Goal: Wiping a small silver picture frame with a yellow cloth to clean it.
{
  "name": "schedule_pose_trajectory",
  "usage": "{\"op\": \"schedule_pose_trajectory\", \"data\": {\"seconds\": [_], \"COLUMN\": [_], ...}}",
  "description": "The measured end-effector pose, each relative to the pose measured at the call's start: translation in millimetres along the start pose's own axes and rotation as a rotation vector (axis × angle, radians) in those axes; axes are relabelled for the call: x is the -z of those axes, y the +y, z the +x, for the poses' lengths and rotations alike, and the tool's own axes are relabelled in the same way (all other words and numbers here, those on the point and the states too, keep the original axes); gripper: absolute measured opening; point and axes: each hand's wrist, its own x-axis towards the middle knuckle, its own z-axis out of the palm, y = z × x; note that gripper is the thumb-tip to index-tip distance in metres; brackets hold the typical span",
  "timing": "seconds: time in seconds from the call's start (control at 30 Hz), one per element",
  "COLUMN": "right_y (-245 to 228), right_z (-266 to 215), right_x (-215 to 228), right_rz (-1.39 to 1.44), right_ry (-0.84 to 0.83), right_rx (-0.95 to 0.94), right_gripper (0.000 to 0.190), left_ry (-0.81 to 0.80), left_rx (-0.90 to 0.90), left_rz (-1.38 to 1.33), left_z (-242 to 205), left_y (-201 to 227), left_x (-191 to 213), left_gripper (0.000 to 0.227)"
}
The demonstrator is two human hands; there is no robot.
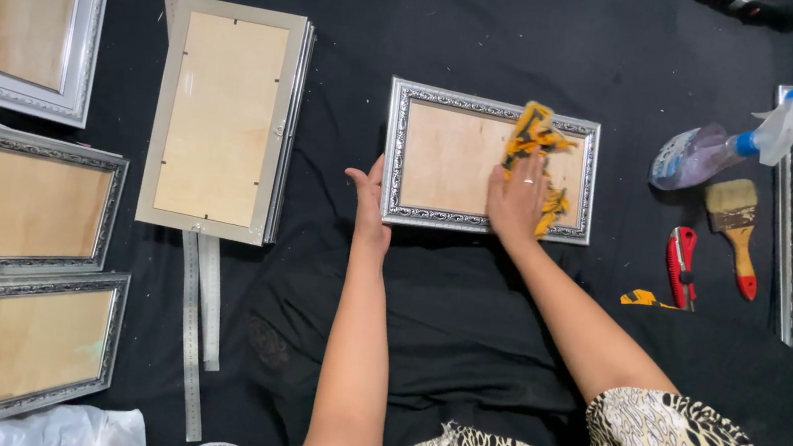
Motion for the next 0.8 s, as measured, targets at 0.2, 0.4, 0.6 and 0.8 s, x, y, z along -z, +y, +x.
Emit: {"op": "schedule_pose_trajectory", "data": {"seconds": [0.2,0.4,0.6,0.8], "right_y": [-127,-117,-52,0], "right_z": [-55,-91,-73,-55], "right_x": [-13,-35,-42,-44], "right_rz": [0.138,-0.040,0.008,0.001], "right_ry": [-0.216,-0.110,0.065,0.184], "right_rx": [0.392,0.634,0.347,-0.026], "right_gripper": [0.067,0.060,0.062,0.058], "left_ry": [-0.028,0.089,-0.108,-0.057], "left_rx": [0.008,0.213,0.036,-0.031], "left_rz": [-0.082,-0.474,-0.331,-0.228], "left_z": [4,26,8,34], "left_y": [0,-57,-7,-53], "left_x": [-2,57,-2,42], "left_gripper": [0.110,0.106,0.089,0.062]}}
